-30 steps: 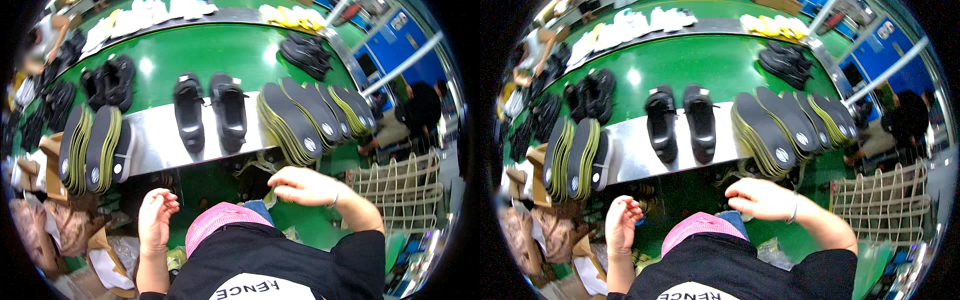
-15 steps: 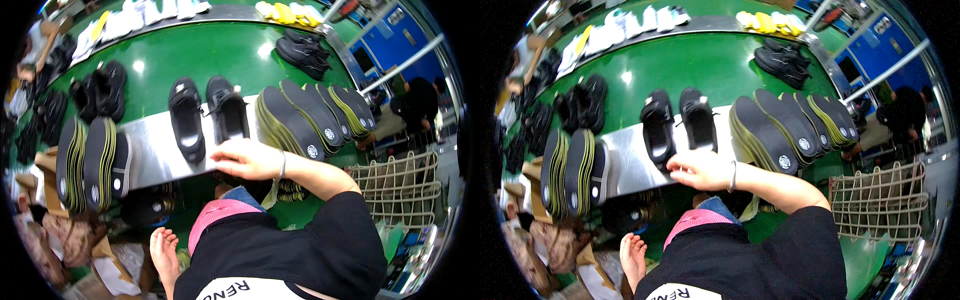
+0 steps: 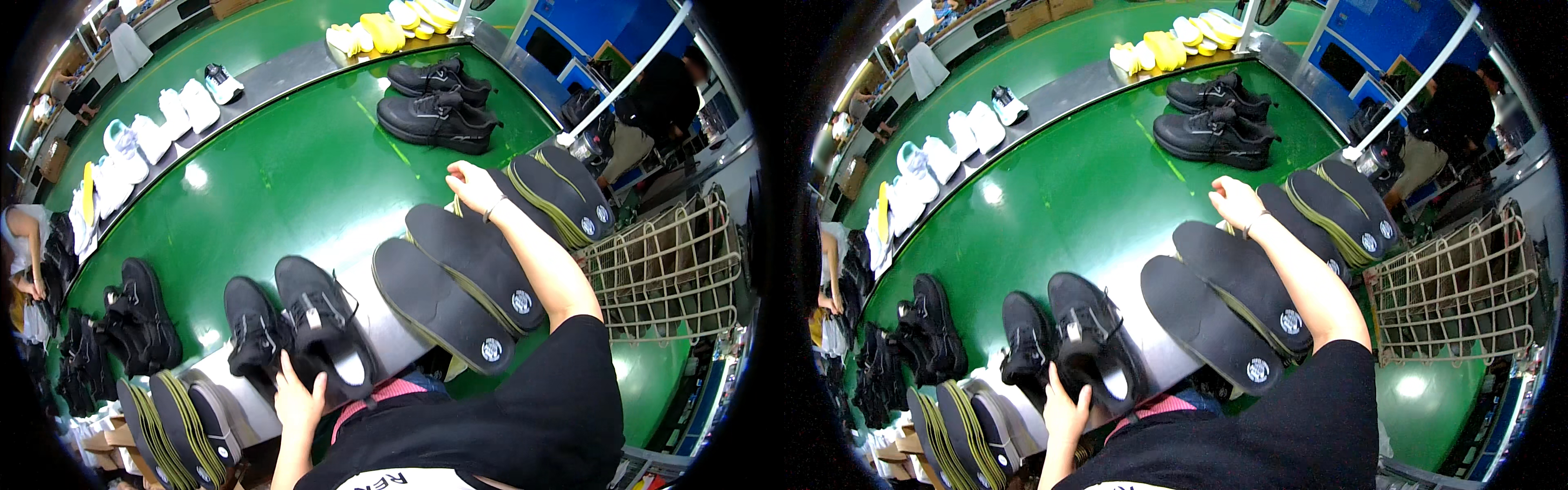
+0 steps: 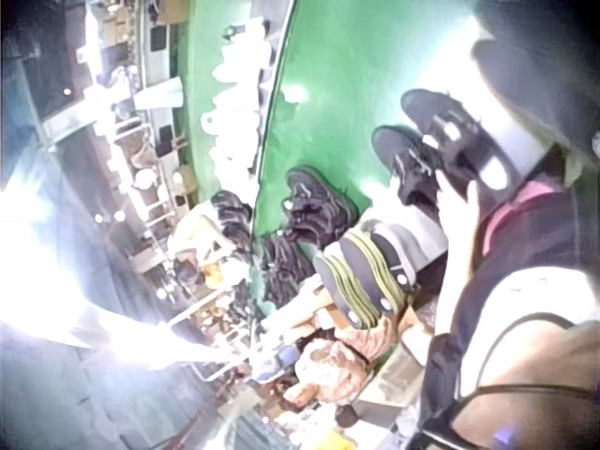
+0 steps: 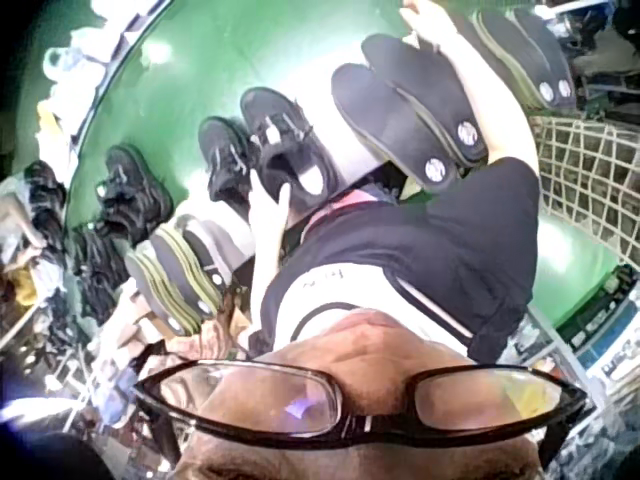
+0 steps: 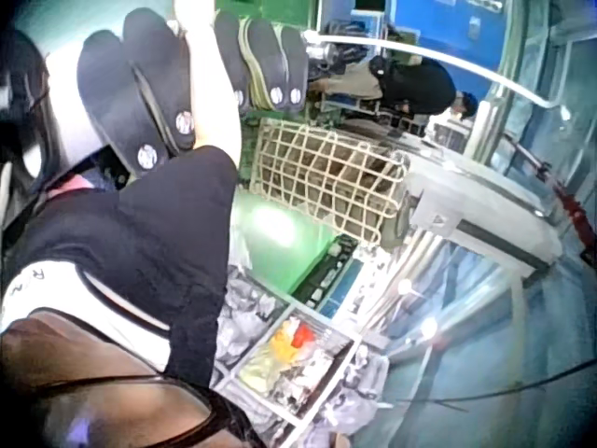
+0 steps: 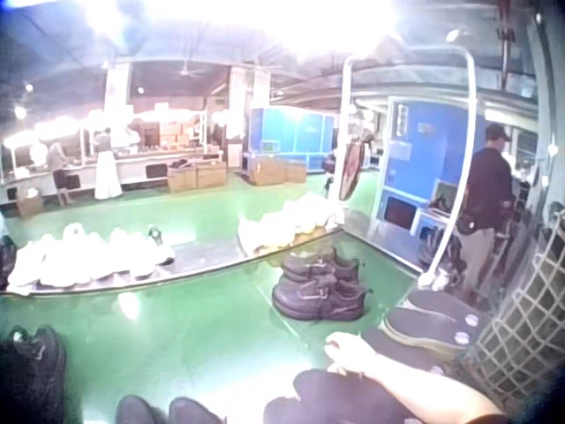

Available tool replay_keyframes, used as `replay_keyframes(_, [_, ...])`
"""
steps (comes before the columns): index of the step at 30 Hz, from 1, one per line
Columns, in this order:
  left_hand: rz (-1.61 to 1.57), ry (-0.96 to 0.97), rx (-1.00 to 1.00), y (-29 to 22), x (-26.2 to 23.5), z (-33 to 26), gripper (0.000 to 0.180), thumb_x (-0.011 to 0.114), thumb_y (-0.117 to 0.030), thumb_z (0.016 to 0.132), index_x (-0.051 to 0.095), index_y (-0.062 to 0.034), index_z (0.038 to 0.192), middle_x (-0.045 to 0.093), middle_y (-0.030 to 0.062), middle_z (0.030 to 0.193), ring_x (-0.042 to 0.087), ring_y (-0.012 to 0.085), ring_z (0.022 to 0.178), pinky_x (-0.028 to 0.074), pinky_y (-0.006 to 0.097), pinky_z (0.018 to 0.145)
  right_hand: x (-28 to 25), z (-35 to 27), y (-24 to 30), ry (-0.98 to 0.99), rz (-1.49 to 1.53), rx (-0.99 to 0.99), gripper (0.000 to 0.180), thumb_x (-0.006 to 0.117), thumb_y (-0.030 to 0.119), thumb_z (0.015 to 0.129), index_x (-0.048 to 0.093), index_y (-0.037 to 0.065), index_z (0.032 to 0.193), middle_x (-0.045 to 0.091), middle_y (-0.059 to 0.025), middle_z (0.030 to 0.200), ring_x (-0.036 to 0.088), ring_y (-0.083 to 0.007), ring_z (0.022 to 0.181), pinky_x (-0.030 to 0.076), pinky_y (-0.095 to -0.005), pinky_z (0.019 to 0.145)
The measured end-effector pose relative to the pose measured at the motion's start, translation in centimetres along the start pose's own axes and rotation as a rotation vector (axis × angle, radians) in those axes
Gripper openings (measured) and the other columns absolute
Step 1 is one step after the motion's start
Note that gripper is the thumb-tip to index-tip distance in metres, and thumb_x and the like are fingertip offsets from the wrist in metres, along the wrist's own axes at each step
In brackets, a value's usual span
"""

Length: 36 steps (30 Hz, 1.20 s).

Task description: The person collects insoles from a stack, inserts them into black shoes on a conveyor belt, wraps a shoe in white paper, and places the wrapped shoe into a box.

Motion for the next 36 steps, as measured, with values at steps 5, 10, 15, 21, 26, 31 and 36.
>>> replay_keyframes(5, [0.011, 0.112, -0.107, -0.4, 0.4, 0.3, 0.075, 0.058, -0.042, 0.066, 0.026, -0.0083, 0.125, 0.045, 0.0224, 0.096, 0.052, 0.0381, 0.078, 0.044, 0.042, 0.065, -3.1, 7.0, -6.6, -0.14, -0.554, 0.299, 0.039, 0.055, 0.022, 0.072, 0.045, 0.008, 0.107, 0.05, -0.0108, 0.103, 0.047, -0.0271, 0.098, 0.042, -0.0408, 0.078])
replay_keyframes(10, [0.034, 0.017, -0.07, -0.1, 0.5, 0.4, 0.071, 0.06, -0.041, 0.061, 0.034, -0.01, 0.12, 0.047, 0.0235, 0.092, 0.052, 0.0381, 0.076, 0.044, 0.042, 0.062, -2.8, 11.3, -12.0, -0.167, -0.765, 0.269, 0.062, 0.058, 0.019, 0.071, 0.028, 0.013, 0.125, 0.032, -0.0037, 0.127, 0.024, -0.0219, 0.12, 0.03, -0.0439, 0.091])
replay_keyframes(15, [0.01, 0.038, -0.096, -0.7, 0.1, 0.9, 0.069, 0.062, -0.039, 0.059, 0.038, -0.0087, 0.116, 0.047, 0.0227, 0.095, 0.053, 0.036, 0.075, 0.045, 0.04, 0.061, -1.1, 13.9, -11.8, -0.05, -1.021, 0.22, 0.064, 0.06, 0.027, 0.071, 0.029, 0.014, 0.125, 0.034, -0.003, 0.127, 0.023, -0.0195, 0.122, 0.014, -0.05, 0.098])
replay_keyframes(21, [0.023, 0.059, -0.106, 0.0, 1.1, 0.6, 0.066, 0.061, -0.037, 0.06, 0.038, -0.0063, 0.114, 0.046, 0.0207, 0.097, 0.053, 0.0353, 0.077, 0.045, 0.04, 0.061, 0.8, 15.3, -8.9, 0.222, -0.96, 0.109, 0.036, 0.051, 0.044, 0.074, 0.059, 0.012, 0.088, 0.06, -0.0071, 0.085, 0.056, -0.0211, 0.084, 0.022, -0.0512, 0.091])
replay_keyframes(26, [0.044, 0.031, -0.095, 0.1, 1.2, 0.4, 0.064, 0.06, -0.038, 0.063, 0.039, -0.0033, 0.112, 0.046, 0.0195, 0.09, 0.053, 0.0353, 0.071, 0.044, 0.04, 0.057, 5.7, 14.7, -0.9, 0.324, -0.711, -0.039, 0.044, 0.043, 0.048, 0.076, 0.06, 0.008, 0.086, 0.06, -0.0118, 0.086, 0.056, -0.0274, 0.084, 0.045, -0.038, 0.068])
replay_keyframes(31, [0.072, -0.033, -0.079, 0.1, 1.4, 0.4, 0.061, 0.061, -0.037, 0.063, 0.041, -0.0018, 0.109, 0.046, 0.02, 0.085, 0.053, 0.035, 0.067, 0.043, 0.04, 0.053, -1.2, 15.1, 2.4, -0.36, -0.466, -0.55, 0.05, 0.065, 0.016, 0.061, 0.047, 0.013, 0.108, 0.044, -0.012, 0.114, 0.043, -0.0272, 0.104, 0.039, -0.0374, 0.082])
replay_keyframes(36, [0.08, -0.035, -0.096, 0.1, 1.6, 0.3, 0.058, 0.062, -0.036, 0.062, 0.043, -0.0013, 0.105, 0.046, 0.019, 0.082, 0.052, 0.0345, 0.065, 0.042, 0.04, 0.052, 2.1, 20.4, -0.4, 0.002, -0.397, -0.557, 0.034, 0.056, 0.035, 0.073, 0.057, 0.007, 0.091, 0.058, -0.0118, 0.088, 0.055, -0.0267, 0.083, 0.043, -0.0349, 0.074])
Point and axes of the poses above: each hand's wrist, its own z-axis towards the middle knuckle, its own x-axis out of the palm, y = z × x, the point moved 8 cm from there along z, towards the middle knuckle
